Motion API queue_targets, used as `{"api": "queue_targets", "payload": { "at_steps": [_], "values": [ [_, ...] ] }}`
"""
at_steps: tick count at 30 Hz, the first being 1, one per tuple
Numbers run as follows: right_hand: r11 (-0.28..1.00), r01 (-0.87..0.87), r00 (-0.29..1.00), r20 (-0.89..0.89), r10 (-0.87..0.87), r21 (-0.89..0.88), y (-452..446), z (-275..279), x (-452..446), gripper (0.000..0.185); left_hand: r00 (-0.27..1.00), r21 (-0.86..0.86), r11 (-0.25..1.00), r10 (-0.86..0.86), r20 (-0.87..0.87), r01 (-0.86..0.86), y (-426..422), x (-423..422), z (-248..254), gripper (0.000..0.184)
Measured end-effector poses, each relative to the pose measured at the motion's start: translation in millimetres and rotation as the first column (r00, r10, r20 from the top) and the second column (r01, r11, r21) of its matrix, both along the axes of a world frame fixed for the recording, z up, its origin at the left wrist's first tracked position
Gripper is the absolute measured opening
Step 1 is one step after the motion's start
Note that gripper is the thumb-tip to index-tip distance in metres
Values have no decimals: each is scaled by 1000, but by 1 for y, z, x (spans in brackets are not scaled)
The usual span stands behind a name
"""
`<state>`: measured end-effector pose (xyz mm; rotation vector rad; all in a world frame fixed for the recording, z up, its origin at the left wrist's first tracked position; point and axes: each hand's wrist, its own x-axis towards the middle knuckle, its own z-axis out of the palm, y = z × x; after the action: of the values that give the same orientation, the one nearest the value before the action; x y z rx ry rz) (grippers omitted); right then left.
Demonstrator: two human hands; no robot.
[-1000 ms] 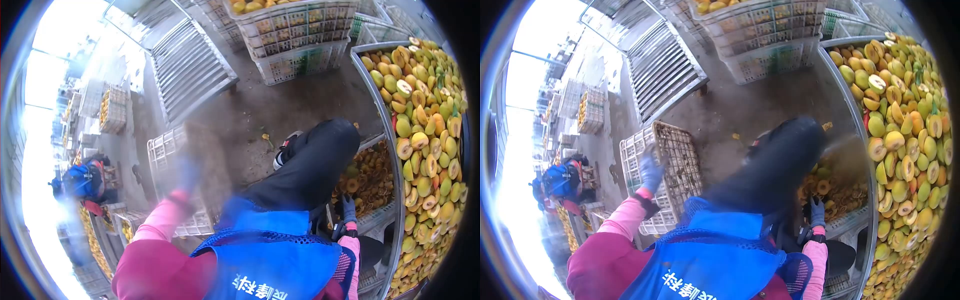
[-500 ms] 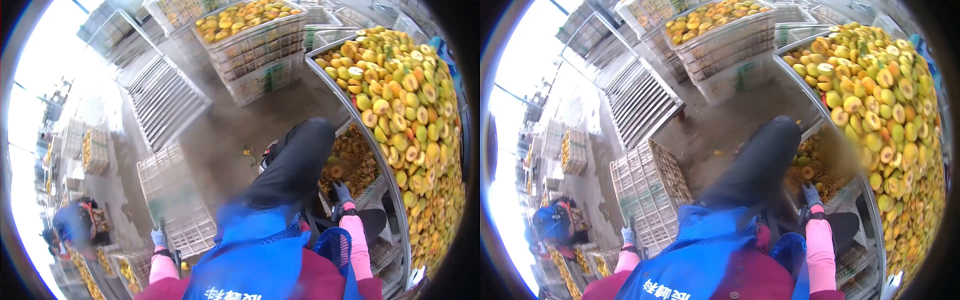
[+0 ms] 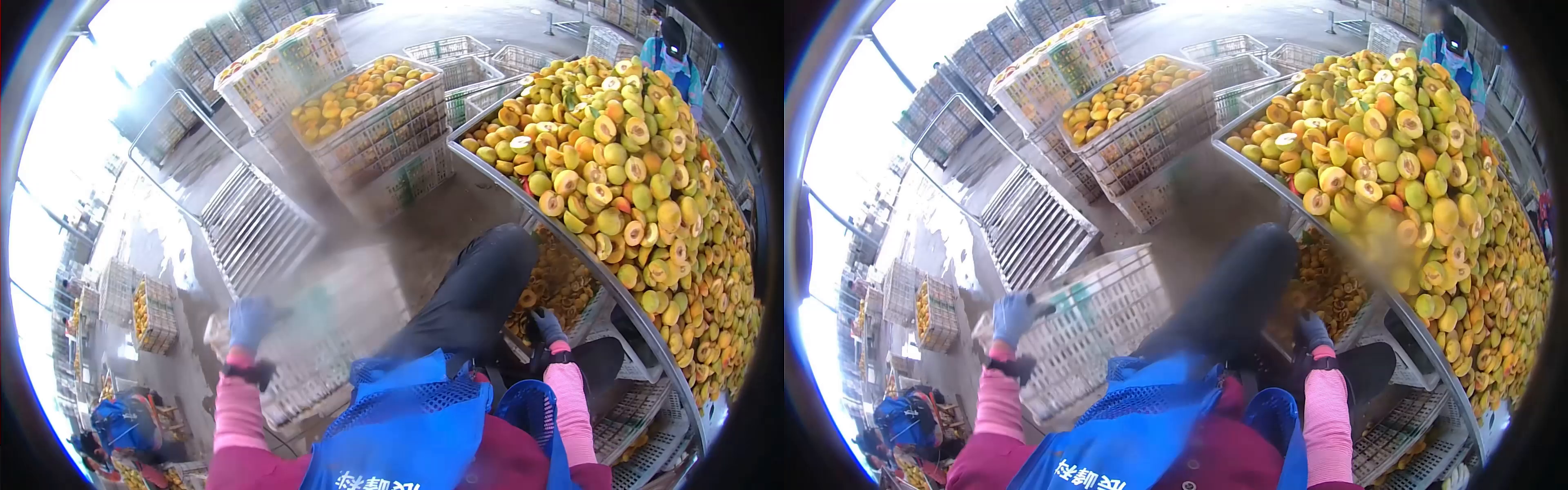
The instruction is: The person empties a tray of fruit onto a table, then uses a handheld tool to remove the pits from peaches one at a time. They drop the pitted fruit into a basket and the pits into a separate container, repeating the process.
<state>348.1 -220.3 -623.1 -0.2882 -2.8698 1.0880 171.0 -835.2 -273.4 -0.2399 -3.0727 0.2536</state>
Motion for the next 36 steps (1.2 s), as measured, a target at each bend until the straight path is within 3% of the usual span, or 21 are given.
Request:
{"api": "queue_targets", "payload": {
  "at_steps": [1, 3, 5, 7, 8, 9, 11, 14, 17, 19, 20, 21, 23, 24, 25, 26, 29, 30, 31, 36],
  "values": [
    [1000, 7, 1000, -16, -6, 19, 0, 1, 2, 31, 993, 10, 993, -115, -34, 116, 15, -21, 4, 54],
    [998, 10, 1000, 0, -10, 64, -5, 9, 4, 31, 986, -47, 985, -168, -18, 167, 51, -63, 12, 53],
    [993, -5, 997, 75, -4, 116, -14, 35, 2, 36, 972, 34, 975, -213, -94, 217, 64, -104, -3, 51],
    [978, 205, 961, 197, -192, -45, -26, 53, -2, 35, 979, 79, 977, -197, -45, 200, 107, -110, 8, 51],
    [942, 315, 924, 264, -277, -114, -28, 55, -2, 34, 969, 185, 951, -235, -81, 246, 116, -110, -4, 51],
    [945, 309, 928, 254, -274, -107, -29, 56, 1, 34, 979, 47, 979, -198, -49, 201, 131, -110, -21, 51],
    [950, 297, 935, 229, -270, -95, -30, 55, 4, 34, 952, 62, 963, -249, -180, 264, 133, -100, -68, 51],
    [971, 237, 934, 283, -216, -40, -17, 24, 8, 42, 992, 171, 977, -119, -52, 126, 143, -82, -131, 50],
    [913, 398, 831, 455, -319, -86, -32, 62, -1, 45, 928, 319, 872, -352, -118, 372, 170, -54, -168, 43],
    [904, 389, 838, 476, -267, -178, -33, 60, -2, 41, 912, 261, 874, -386, -141, 410, 191, -55, -200, 41],
    [894, 387, 840, 487, -241, -225, -36, 62, 0, 39, 919, 313, 869, -392, -40, 384, 196, -56, -209, 34],
    [954, 246, 896, 415, -157, -171, -36, 63, 1, 34, 929, 359, 860, -363, -68, 362, 193, -61, -230, 31],
    [985, 143, 941, 323, -106, -95, -63, 125, -3, 28, 916, 465, 796, -388, -101, 388, 204, -74, -279, 28],
    [994, 97, 958, 276, -79, -50, -74, 157, -7, 26, 904, 488, 773, -419, -89, 407, 213, -83, -280, 28],
    [981, 150, 855, 515, -65, -125, -84, 207, -31, 32, 887, 487, 759, -454, -80, 433, 225, -95, -268, 28],
    [920, -337, 935, 187, 302, 200, -80, 221, -29, 40, 870, 488, 743, -489, -72, 458, 238, -107, -259, 28],
    [945, -320, 947, 13, 320, 69, -91, 332, -67, 49, 804, 483, 680, -587, -92, 552, 293, -139, -243, 27],
    [849, -299, 830, -321, 456, 435, -95, 336, -90, 19, 795, 479, 670, -598, -104, 567, 306, -146, -237, 27],
    [817, -254, 774, -398, 493, 518, -97, 348, -111, 19, 775, 476, 653, -623, -104, 589, 321, -148, -235, 27],
    [895, -252, 845, -367, 389, 368, -109, 375, -146, 19, 764, 501, 629, -636, -109, 595, 324, -165, -192, 27]
  ]
}}
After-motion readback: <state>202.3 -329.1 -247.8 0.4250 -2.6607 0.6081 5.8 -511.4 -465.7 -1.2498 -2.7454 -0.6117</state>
